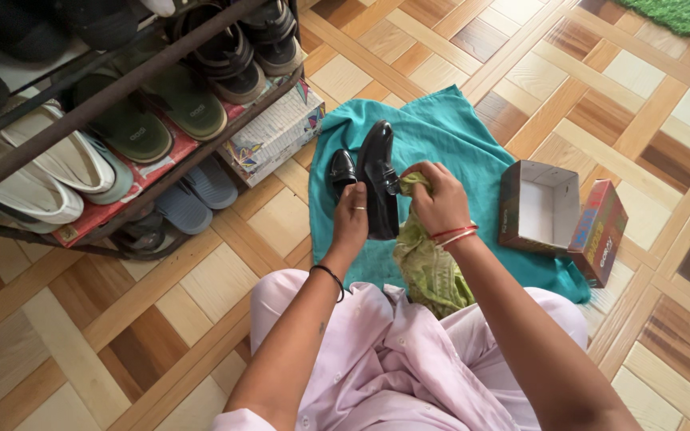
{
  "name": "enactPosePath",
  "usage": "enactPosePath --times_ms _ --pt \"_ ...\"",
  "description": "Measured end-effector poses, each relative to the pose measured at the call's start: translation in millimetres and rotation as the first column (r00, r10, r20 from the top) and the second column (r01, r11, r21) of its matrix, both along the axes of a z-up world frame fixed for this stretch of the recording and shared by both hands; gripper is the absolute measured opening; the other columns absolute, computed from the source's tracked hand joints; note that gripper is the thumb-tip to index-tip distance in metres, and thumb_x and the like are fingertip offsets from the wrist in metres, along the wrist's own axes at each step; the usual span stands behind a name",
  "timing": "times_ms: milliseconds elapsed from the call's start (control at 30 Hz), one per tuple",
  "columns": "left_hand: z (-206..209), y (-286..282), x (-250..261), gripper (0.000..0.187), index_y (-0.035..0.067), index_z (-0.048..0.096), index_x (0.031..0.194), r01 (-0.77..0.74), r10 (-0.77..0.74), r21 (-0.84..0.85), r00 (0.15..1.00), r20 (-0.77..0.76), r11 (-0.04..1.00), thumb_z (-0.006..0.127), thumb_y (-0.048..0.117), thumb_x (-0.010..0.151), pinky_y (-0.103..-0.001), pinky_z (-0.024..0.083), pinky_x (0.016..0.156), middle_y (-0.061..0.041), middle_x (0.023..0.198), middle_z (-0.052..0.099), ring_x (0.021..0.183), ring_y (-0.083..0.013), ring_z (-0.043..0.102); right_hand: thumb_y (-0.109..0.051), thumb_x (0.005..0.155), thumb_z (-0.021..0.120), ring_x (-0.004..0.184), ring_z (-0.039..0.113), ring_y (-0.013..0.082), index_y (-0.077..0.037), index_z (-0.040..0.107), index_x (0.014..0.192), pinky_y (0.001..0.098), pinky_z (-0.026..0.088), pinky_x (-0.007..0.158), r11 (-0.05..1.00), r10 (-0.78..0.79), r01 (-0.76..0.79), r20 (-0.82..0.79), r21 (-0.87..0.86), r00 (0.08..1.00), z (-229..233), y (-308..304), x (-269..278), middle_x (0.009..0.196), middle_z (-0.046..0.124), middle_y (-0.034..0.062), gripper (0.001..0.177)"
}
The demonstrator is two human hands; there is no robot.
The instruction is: The person sits on the floor and wipes a pair of black leather shoes with a green cloth. They handle one shoe at a time, rubbing the surface to clean or polish it, then switch to the other shoe and repeat the process.
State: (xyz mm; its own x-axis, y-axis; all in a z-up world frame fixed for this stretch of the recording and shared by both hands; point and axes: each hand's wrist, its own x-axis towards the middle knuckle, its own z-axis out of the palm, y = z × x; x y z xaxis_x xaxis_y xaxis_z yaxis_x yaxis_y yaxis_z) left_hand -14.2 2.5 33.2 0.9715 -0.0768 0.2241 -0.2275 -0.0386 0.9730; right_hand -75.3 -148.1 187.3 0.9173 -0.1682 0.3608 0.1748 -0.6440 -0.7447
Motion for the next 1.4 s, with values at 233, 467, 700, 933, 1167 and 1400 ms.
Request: enactPosePath --times_ms 233,467,700,933,1167,1400 --pt "-6 1 2 0.054 0.001 0.057 0.1 0.001 -0.002 -0.008 0.998 -0.055 1.0 0.041 0.052 0.11 -0.029 0.045 0.081 -0.005 0.086 0.051 0.083 -0.0138 0.049 -0.008 0.087 0.052 0.088 0.069 0.0349 -0.008 0.072 0.103 0.0418 0.055 0.081 1.0 0.019 -0.018 0.037 -0.01 0.999 -2 1 -4 0.1 0.068 0.0154 0.026" --pt "-1 1 0 0.054 0.002 0.057 0.101 0.004 -0.005 -0.032 0.999 -0.033 0.999 0.04 0.052 0.109 -0.03 0.045 0.083 -0.004 0.089 0.054 0.085 -0.014 0.051 -0.009 0.087 0.053 0.088 0.068 0.0359 -0.008 0.072 0.103 0.043 0.054 0.079 1.0 0.013 -0.012 0.026 -0.024 1.0 -1 5 -7 0.1 0.068 0.0159 0.024" --pt "-2 0 0 0.057 0.001 0.057 0.1 0.002 -0.002 0.03 1.0 0.021 1.0 0.039 0.053 0.11 -0.03 0.046 0.083 -0.006 0.089 0.055 0.085 -0.0156 0.054 -0.009 0.087 0.053 0.089 0.068 0.0356 -0.009 0.071 0.103 0.0428 0.054 0.081 1.0 -0.018 0.018 0.0 -0.017 1.0 -1 4 -4 0.102 0.068 0.0148 0.025" --pt "-10 0 6 0.058 0.0 0.059 0.101 -0.024 0.027 0.052 0.998 -0.059 0.998 0.039 0.054 0.108 -0.032 0.046 0.086 -0.008 0.09 0.058 0.086 -0.0188 0.056 -0.008 0.088 0.053 0.092 0.067 0.0369 -0.009 0.07 0.104 0.0434 0.054 0.082 0.999 0.026 -0.023 0.072 -0.04 0.997 -1 7 -7 0.102 0.067 0.0152 0.024" --pt "-15 -2 4 0.06 -0.001 0.059 0.101 0.004 0.004 0.101 0.997 -0.08 0.995 0.037 0.055 0.109 -0.033 0.048 0.086 -0.012 0.089 0.06 0.086 -0.0228 0.059 -0.008 0.088 0.054 0.091 0.067 0.0382 -0.01 0.07 0.104 0.045 0.054 0.081 0.997 -0.045 0.044 -0.013 -0.056 0.999 -12 3 -4 0.103 0.067 0.0152 0.023" --pt "-17 -2 6 0.061 -0.002 0.064 0.102 -0.03 0.038 0.112 0.997 -0.068 0.993 0.039 0.054 0.108 -0.033 0.048 0.088 -0.011 0.096 0.064 0.091 -0.0221 0.063 -0.006 0.086 0.055 0.092 0.067 0.0378 -0.011 0.07 0.105 0.0443 0.055 0.081 0.998 0.025 -0.02 0.083 -0.06 0.996 12 23 -18 0.106 0.066 0.0143 0.024"
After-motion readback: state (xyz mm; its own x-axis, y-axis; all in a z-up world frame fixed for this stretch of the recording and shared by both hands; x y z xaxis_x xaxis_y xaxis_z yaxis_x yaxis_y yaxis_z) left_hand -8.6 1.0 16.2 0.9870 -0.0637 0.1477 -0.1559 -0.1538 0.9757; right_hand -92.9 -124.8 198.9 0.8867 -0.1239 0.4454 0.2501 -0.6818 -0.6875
